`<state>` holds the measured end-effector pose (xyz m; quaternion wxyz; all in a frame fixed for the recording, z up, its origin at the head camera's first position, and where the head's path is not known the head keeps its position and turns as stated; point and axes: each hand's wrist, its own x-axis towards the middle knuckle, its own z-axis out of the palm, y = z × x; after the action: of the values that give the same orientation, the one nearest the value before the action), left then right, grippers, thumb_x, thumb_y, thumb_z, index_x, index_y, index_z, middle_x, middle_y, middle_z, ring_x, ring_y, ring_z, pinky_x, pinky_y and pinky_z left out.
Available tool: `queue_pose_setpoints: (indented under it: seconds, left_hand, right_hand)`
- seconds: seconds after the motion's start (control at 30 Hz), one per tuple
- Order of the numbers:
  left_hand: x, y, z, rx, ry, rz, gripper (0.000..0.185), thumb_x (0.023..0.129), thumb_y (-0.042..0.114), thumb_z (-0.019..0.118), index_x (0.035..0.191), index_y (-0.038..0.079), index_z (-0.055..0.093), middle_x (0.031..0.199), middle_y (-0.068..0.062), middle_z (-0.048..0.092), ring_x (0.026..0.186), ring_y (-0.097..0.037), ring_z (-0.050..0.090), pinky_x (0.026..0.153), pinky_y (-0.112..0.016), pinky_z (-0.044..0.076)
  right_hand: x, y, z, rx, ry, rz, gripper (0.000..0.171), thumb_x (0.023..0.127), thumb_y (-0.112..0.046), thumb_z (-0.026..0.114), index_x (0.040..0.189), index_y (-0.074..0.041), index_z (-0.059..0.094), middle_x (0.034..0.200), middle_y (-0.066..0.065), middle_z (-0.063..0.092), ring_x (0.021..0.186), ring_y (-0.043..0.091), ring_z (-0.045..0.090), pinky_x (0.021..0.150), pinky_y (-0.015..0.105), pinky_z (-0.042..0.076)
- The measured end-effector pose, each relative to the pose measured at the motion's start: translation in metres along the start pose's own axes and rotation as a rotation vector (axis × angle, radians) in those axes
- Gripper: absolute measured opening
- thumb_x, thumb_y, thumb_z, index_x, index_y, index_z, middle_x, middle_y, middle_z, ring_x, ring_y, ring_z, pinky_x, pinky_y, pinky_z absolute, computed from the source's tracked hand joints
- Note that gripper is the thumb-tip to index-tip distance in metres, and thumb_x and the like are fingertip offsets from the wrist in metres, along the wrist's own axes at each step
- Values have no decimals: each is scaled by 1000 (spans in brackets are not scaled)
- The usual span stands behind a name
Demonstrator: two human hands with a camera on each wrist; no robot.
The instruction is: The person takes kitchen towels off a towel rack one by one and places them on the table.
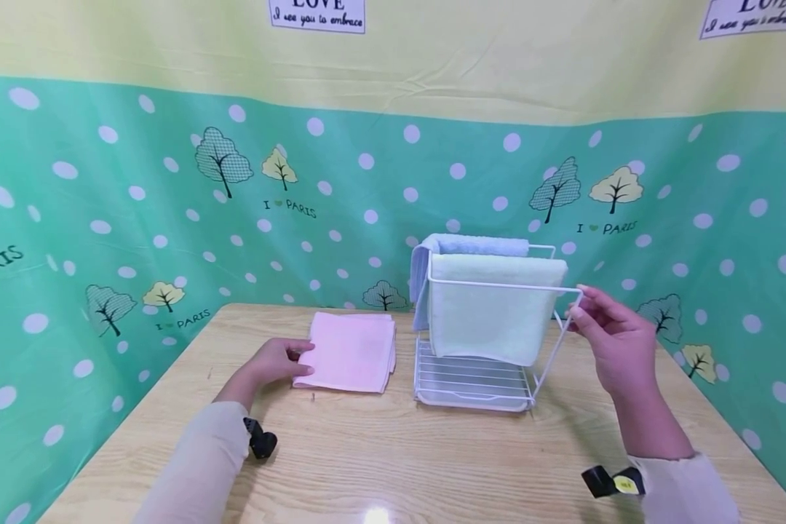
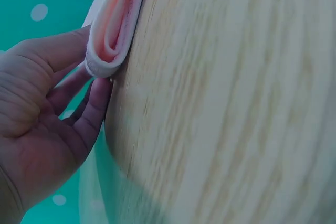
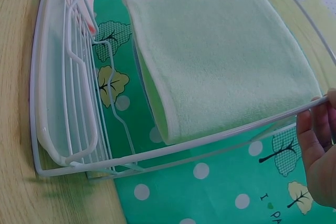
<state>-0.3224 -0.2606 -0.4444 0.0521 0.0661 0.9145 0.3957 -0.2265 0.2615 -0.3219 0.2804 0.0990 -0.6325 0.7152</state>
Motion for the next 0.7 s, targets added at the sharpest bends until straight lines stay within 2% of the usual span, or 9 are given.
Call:
queue_pose_setpoints:
  seconds: [0.23, 0.47, 0.7]
  left_hand:
    - [9, 6, 7, 5, -14, 26, 55, 79, 18, 83, 128, 4, 64, 135, -16, 57, 113, -27, 53, 102, -47, 42]
    - [17, 9, 12, 3, -3, 21, 54, 79, 17, 83, 128, 5, 64, 134, -15, 58, 106, -25, 53, 100, -45, 44]
    - [25, 13, 18, -6, 1, 7, 54, 81, 18, 81, 130, 8, 63, 139, -15, 54, 121, -29, 49, 107, -49, 38]
  right_hand:
    - [0, 0, 0, -3, 4, 3, 37, 88, 5, 67, 125, 5, 62, 94, 7, 62, 81, 15, 59, 73, 22, 56]
    - [-1, -1, 0, -6, 3, 6, 37, 88, 4, 68, 125, 6, 62, 93, 6, 62, 81, 14, 59, 72, 22, 56]
    - [-2, -2, 1, -28, 7, 9, 38, 88, 4, 68, 126, 6, 61, 94, 6, 62, 82, 15, 59, 73, 22, 56]
